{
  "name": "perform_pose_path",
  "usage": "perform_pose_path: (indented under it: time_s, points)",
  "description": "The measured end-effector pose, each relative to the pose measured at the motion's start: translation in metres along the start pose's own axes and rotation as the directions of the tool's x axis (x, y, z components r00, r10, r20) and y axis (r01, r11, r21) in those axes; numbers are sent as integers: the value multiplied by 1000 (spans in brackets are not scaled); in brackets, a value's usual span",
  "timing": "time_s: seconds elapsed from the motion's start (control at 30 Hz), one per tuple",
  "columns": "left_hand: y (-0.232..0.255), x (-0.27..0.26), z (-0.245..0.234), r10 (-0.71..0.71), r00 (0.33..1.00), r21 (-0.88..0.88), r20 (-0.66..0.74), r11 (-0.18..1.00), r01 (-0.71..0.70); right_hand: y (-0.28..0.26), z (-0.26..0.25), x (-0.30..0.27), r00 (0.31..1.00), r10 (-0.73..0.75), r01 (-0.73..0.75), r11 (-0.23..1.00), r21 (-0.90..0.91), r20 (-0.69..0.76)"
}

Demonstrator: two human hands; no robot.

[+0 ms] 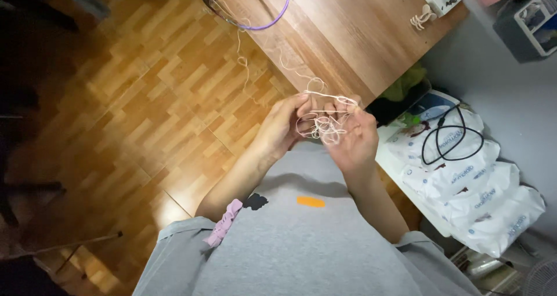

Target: The person untangles a long section of badminton racket string.

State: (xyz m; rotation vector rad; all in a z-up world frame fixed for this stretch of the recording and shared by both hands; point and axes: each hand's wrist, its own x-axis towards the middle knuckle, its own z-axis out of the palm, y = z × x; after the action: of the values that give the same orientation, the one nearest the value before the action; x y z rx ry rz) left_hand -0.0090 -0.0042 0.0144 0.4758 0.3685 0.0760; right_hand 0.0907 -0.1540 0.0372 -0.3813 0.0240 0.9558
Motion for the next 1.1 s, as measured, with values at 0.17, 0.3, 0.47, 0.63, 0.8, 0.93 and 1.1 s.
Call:
perform_pose_path:
  time_s: [0.17, 0.3, 0.47, 0.63, 0.8, 0.93, 1.1]
  points:
    - [32, 5, 18, -103, 993, -166, 51, 980, 110, -11, -1, 4, 990, 133, -119, 963, 243, -43]
    - [48, 4, 9, -108, 990, -135, 87, 984, 119, -20, -8, -11, 989, 91, -71, 983, 170, -114]
    - [73, 1, 8, -36, 979, 109, 202, 994, 14, -40, -21, -7, 989, 150, -147, 968, -201, -1]
    - [80, 6, -6, 57, 972, 329, 226, 935, -131, -58, -24, -7, 992, 14, -56, 942, -330, -128]
    - [66, 9, -16, 124, 952, 185, 280, 966, -181, -65, -12, -5, 995, 27, -65, 910, -410, -99]
    - [58, 8, -7, 156, 975, -43, 156, 988, -151, -70, -22, -9, 981, 96, -162, 880, -446, -166]
    - [75, 11, 27, 334, 932, -114, 137, 940, -321, -70, -39, -13, 910, 322, -329, 944, 20, -262]
